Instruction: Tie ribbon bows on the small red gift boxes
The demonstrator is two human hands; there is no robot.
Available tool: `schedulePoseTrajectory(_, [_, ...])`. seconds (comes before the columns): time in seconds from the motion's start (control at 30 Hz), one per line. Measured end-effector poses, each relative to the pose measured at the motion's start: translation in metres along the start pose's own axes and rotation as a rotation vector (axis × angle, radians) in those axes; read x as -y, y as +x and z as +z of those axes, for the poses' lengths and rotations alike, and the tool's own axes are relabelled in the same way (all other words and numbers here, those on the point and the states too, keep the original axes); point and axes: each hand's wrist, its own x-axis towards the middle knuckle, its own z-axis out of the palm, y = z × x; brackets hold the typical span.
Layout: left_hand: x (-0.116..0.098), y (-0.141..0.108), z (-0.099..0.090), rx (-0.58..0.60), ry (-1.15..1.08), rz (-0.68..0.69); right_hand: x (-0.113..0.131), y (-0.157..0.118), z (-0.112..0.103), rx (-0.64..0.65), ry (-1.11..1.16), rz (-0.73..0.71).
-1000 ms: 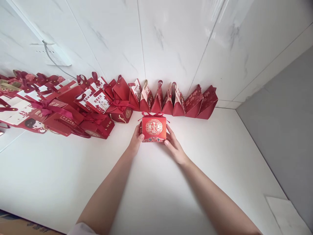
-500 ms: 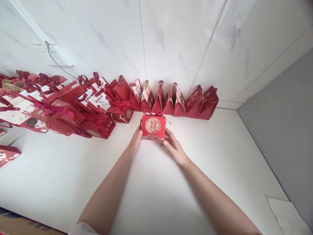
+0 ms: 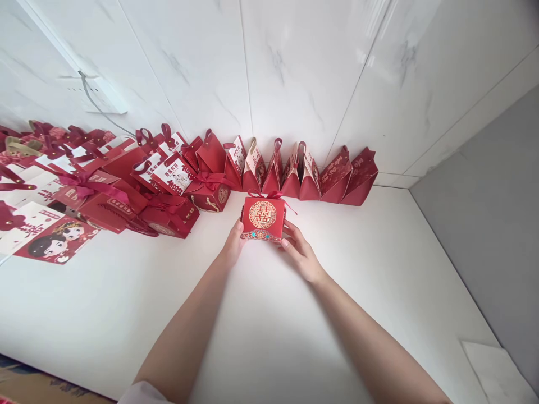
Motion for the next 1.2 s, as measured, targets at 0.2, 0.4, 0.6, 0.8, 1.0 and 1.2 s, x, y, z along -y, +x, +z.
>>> schedulePoseTrajectory(0.2, [0.0004,0.0002,-0.0012,-0.005,0.018,-0.021,-0.0002,0.0003,0.0,-0.004,0.008,0.002])
schedulePoseTrajectory(0.4, [0.0023,0.0017,-0.0021,-0.04,0.07,0.019,-0.0029,-0.0005,-0.0005,-0.002,0.007,0.001])
schedulePoseTrajectory(0.6, [0.0004,0.002,0.0005,-0.035,0.058,0.016,0.0,-0.0005,0.0005,-0.005,0.01,0.016])
schedulePoseTrajectory(0.8, [-0.0036,0.0006,0.0037,-0.016,0.077,0.026,-0.0009,0.0004,0.0009,-0.002,0.012,0.01])
schedulePoseTrajectory(1.0, [-0.0023,0.0011,0.0021,-0.03,0.075,0.03,-0.0013,0.0003,0.0007,-0.007,0.004,0.003])
schedulePoseTrajectory(1.2, [0.0015,0.0022,-0.0016,-0.041,0.078,0.032,-0.0025,0.0004,0.0007,-0.007,0.004,0.003])
